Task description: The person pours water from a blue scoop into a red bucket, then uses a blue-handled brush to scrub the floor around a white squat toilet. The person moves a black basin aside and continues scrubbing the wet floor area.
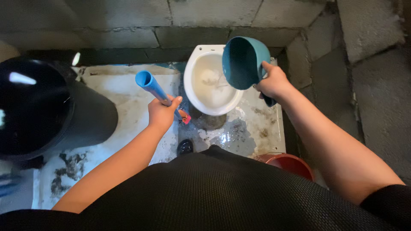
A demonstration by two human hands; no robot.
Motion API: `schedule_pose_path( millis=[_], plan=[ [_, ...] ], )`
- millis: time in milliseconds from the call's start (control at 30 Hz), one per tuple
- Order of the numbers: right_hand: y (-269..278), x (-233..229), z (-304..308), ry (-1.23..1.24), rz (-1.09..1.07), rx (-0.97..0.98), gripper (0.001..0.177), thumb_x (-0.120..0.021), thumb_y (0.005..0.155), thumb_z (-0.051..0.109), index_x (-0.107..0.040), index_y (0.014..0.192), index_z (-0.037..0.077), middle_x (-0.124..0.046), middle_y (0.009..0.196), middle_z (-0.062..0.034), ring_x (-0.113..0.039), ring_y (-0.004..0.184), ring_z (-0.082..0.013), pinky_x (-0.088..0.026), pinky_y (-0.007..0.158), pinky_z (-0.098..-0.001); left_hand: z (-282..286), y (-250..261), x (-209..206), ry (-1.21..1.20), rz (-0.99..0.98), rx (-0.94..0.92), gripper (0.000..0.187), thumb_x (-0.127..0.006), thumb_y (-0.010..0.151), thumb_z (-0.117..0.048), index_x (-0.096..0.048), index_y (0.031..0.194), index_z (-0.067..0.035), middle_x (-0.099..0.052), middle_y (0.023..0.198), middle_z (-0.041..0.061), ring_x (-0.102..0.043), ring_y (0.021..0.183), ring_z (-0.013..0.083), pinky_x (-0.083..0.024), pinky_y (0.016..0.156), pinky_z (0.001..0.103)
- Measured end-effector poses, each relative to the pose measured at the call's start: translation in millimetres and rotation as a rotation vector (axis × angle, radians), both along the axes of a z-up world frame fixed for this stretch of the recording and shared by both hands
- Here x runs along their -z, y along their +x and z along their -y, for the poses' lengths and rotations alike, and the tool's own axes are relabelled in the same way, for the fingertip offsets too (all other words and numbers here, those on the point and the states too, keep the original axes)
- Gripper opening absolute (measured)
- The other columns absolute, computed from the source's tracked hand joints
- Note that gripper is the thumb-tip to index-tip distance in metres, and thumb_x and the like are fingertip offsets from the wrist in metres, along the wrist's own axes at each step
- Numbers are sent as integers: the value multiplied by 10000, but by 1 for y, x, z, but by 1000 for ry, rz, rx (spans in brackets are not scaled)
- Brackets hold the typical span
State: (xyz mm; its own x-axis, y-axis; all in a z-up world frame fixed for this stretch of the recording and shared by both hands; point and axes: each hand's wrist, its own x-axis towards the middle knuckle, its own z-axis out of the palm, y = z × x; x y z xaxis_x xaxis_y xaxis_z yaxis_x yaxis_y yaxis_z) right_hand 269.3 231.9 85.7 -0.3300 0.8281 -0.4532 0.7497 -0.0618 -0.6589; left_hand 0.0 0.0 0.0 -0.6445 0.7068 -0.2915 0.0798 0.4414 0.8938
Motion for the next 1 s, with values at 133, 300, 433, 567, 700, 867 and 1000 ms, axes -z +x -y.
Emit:
schedule_pose_path(
  millis=[133, 300, 433, 567, 700, 867, 1000],
  plan=[
    [-37, -6, 15, 63, 9, -90, 919, -598, 757, -125, -265, 1601, 17, -719, 813, -201, -703, 599, -240, -550, 536, -359, 17, -9, -4, -14, 2, -21, 283, -818, 859, -282, -713, 850, -19, -706, 769, 61, -639, 699, 151, -517, 661, 340],
    [-78, -9, 11, 258, 13, -108, 897, -566, 764, -117, -274, 1596, 49, -602, 1279, -250, -768, 824, -309, -635, 623, -411, 33, -17, -4, -2, -48, -19, 276, -815, 856, -271, -709, 812, -20, -698, 727, 60, -626, 661, 150, -511, 651, 344],
    [-96, -15, 1, 560, 92, -245, 952, -672, 741, -80, -257, 1592, 11, -627, 1270, -340, -642, 1154, -435, -529, 945, -444, 44, -25, 1, 4, -45, -11, 270, -815, 858, -258, -702, 803, -19, -694, 715, 57, -630, 654, 152, -513, 654, 339],
    [-99, -22, 6, 605, 83, -224, 972, -650, 752, -87, -228, 1621, 18, -640, 1260, -333, -642, 1183, -443, -513, 990, -451, 49, -30, 6, 52, -40, 5, 269, -821, 854, -244, -693, 809, -12, -698, 728, 57, -634, 664, 151, -516, 657, 337],
    [-87, -23, 25, 641, 102, -213, 988, -767, 765, 34, -229, 1594, 18, -634, 1244, -332, -640, 1154, -448, -513, 953, -452, 45, -32, 5, 48, -48, 39, 247, -826, 844, -247, -718, 823, -26, -714, 736, 42, -652, 674, 140, -523, 663, 329],
    [-56, -22, 62, 619, 91, -175, 950, -609, 750, -78, -252, 1621, 47, -660, 1209, -328, -672, 1079, -460, -530, 916, -459, 37, -28, -6, 39, 36, 98, 268, -833, 848, -264, -710, 832, -27, -697, 732, 49, -626, 667, 142, -520, 651, 327],
    [-20, -28, 95, 529, 106, -30, 966, -595, 757, -92, -222, 1633, 71, -690, 1108, -311, -698, 993, -416, -544, 850, -464, 29, -18, -13, -10, -11, 221, 293, -831, 861, -279, -700, 820, -20, -684, 719, 65, -616, 653, 161, -510, 631, 344]
  ],
)
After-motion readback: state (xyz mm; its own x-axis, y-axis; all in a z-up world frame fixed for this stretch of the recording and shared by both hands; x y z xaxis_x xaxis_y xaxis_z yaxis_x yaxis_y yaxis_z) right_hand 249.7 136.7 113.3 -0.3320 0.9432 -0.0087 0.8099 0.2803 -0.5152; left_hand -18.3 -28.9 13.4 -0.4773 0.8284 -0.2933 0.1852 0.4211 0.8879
